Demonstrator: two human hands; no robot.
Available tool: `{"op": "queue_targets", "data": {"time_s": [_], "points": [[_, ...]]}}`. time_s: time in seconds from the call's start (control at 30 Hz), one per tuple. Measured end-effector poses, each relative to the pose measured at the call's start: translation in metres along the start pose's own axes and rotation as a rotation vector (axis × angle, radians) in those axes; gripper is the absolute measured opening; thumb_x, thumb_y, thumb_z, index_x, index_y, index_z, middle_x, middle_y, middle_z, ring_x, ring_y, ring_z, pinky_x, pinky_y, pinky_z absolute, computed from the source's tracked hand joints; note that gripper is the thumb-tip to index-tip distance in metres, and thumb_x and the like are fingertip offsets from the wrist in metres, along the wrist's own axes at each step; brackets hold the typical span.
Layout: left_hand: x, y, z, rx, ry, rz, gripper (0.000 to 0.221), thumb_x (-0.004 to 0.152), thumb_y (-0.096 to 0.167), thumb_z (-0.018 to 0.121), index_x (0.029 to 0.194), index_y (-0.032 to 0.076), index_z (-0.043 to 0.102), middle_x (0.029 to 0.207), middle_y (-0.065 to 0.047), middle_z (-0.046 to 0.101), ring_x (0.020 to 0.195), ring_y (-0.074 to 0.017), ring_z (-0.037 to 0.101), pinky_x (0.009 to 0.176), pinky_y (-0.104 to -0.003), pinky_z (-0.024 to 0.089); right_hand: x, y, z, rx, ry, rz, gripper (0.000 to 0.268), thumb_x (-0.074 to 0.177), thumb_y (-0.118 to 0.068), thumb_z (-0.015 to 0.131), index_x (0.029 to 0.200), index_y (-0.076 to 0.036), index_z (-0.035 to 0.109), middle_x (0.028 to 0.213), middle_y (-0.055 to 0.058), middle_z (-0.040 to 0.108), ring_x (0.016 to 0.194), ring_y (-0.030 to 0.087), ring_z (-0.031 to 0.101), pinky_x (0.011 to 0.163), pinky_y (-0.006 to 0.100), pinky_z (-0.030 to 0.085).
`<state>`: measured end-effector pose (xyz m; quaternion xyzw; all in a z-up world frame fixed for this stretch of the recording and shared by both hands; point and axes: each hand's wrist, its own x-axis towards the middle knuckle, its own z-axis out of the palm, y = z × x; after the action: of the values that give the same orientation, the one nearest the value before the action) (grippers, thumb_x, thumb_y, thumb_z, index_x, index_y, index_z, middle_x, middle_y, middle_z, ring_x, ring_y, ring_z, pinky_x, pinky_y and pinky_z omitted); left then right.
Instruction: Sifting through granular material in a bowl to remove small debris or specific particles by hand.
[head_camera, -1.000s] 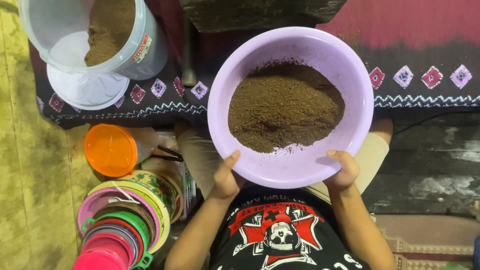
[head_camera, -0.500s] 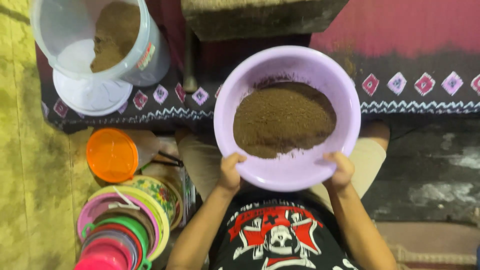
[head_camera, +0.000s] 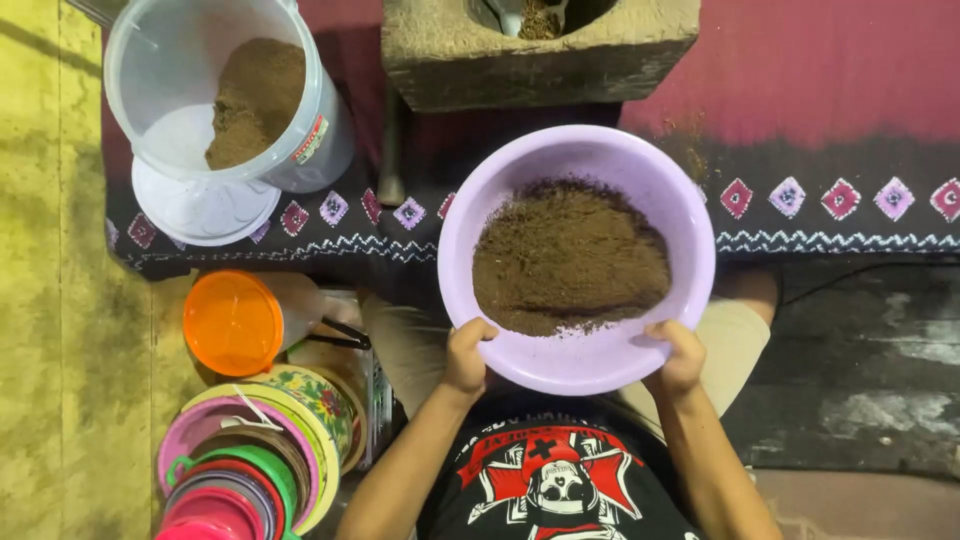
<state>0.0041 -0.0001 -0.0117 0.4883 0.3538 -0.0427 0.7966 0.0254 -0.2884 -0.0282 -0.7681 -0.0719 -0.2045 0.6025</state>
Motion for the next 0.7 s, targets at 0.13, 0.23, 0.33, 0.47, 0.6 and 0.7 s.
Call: {"op": "queue_targets", "data": {"time_s": [0.13,0.23,0.33,0.47,0.6,0.7], "points": [[-0.03,0.051,0.031,0.072,0.002,-0.031,0.032,0.065,0.0,0.065,0.092,-0.015,0.065,0.078,-0.019,0.051,0.077,-0.03,0.049,0.074,-0.04,0.043,0.007,-0.008,-0.008,0.636,0.135,0.78,0.026,0.078,-0.009,0.052,0.101,0.001,0.046,0.082,0.011,0.049,0.07,0.019,0.044,0.067,0.028,0.036],[-0.017,0.048,0.04,-0.054,0.023,-0.088,0.035,0.059,0.001,0.065,0.092,-0.01,0.062,0.078,-0.014,0.048,0.074,-0.0248,0.045,0.067,-0.036,0.04,0.008,0.017,-0.017,0.599,0.12,0.9,0.046,0.065,-0.008,0.051,0.108,0.008,0.049,0.085,0.017,0.046,0.071,0.026,0.041,0.066,0.037,0.037],[0.0,0.011,0.004,-0.139,-0.07,-0.071,0.019,0.069,0.002,0.058,0.085,-0.008,0.062,0.077,-0.013,0.055,0.072,-0.0215,0.048,0.066,-0.032,0.04,0.011,-0.003,-0.023,0.575,0.063,0.824,0.048,0.068,-0.007,0.053,0.113,0.009,0.045,0.081,0.017,0.046,0.065,0.024,0.042,0.059,0.034,0.038],[0.015,0.007,0.01,-0.166,-0.147,-0.063,0.013,0.08,0.006,0.053,0.075,-0.002,0.063,0.071,-0.009,0.059,0.065,-0.016,0.049,0.06,-0.026,0.039,0.01,0.052,-0.038,0.457,-0.149,0.745,0.026,0.08,-0.008,0.055,0.096,0.009,0.066,0.093,0.023,0.068,0.076,0.031,0.068,0.065,0.033,0.055],[0.04,-0.01,0.004,-0.077,-0.194,0.088,0.018,0.083,0.005,0.051,0.073,-0.002,0.065,0.077,-0.01,0.062,0.073,-0.0171,0.051,0.071,-0.028,0.043,0.002,0.093,-0.04,0.447,-0.02,0.818,0.021,0.093,-0.005,0.052,0.096,0.008,0.069,0.099,0.021,0.068,0.085,0.028,0.06,0.08,0.036,0.05],[0.007,0.006,0.009,-0.222,-0.22,-0.007,0.019,0.08,0.0,0.053,0.09,-0.009,0.065,0.08,-0.013,0.064,0.072,-0.0192,0.053,0.066,-0.029,0.043,-0.005,0.057,-0.037,0.526,0.049,0.586,0.013,0.088,0.001,0.056,0.092,0.009,0.066,0.093,0.014,0.064,0.074,0.02,0.056,0.068,0.027,0.048]]}}
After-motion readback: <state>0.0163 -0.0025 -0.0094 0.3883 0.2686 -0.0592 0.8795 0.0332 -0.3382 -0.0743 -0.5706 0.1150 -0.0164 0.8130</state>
